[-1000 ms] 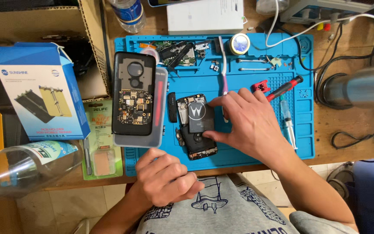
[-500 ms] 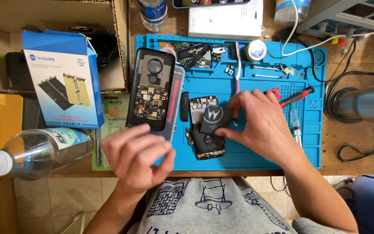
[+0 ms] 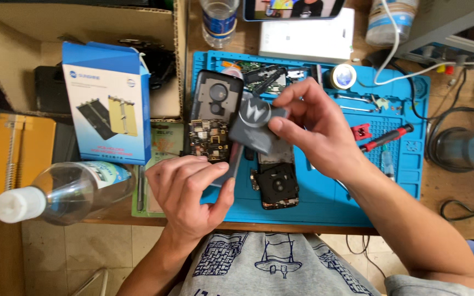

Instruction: The person disassembles a smartphone, removing the motherboard and battery from the chassis. They handle the motherboard and a small circuit board, then use a toothbrush to clean the small board. Finally, they place the small board into a yellow plastic holder.

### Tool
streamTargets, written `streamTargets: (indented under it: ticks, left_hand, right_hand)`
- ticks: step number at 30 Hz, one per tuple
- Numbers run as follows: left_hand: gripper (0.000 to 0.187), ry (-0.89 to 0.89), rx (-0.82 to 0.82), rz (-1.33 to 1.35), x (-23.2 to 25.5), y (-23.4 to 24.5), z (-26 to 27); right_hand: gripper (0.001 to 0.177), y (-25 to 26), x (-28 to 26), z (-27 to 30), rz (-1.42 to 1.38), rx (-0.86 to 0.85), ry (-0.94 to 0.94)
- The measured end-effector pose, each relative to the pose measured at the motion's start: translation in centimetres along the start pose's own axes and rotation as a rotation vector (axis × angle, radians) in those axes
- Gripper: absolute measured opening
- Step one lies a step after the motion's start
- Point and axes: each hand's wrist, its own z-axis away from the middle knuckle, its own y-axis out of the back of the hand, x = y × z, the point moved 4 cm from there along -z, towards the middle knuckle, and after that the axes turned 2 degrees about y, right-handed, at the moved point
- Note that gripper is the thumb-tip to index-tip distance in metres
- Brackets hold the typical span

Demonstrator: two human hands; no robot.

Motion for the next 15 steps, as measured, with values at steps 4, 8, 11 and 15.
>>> streamTargets:
  ticks: [4,8,11,15]
  left_hand:
    - [0.009,0.0,-0.003,0.047,-0.1,0.1,-0.2]
    - [0.011,0.004,-0.014,0.091,-0.3,0.0,-0.2]
    - [0.009,-0.004,-0.009,0.103,-0.2,0.1,-0.4]
    - [0.006,-0.017,-0.048,0.116,-0.1,0.1,-0.5]
  right_hand:
    - [0.024,-1.8,-0.4,-2.7,0.268,-0.021,0.156]
    - [0.026,-3.0,-1.3,-3.9,0.427,-0.062,0.258]
    - [0.031,-3.3,-1.5,-3.9,0.515,-0.083,0.278]
    - [0.042,-3.0,-1.8,-3.3,0.649,-0.031,0.28]
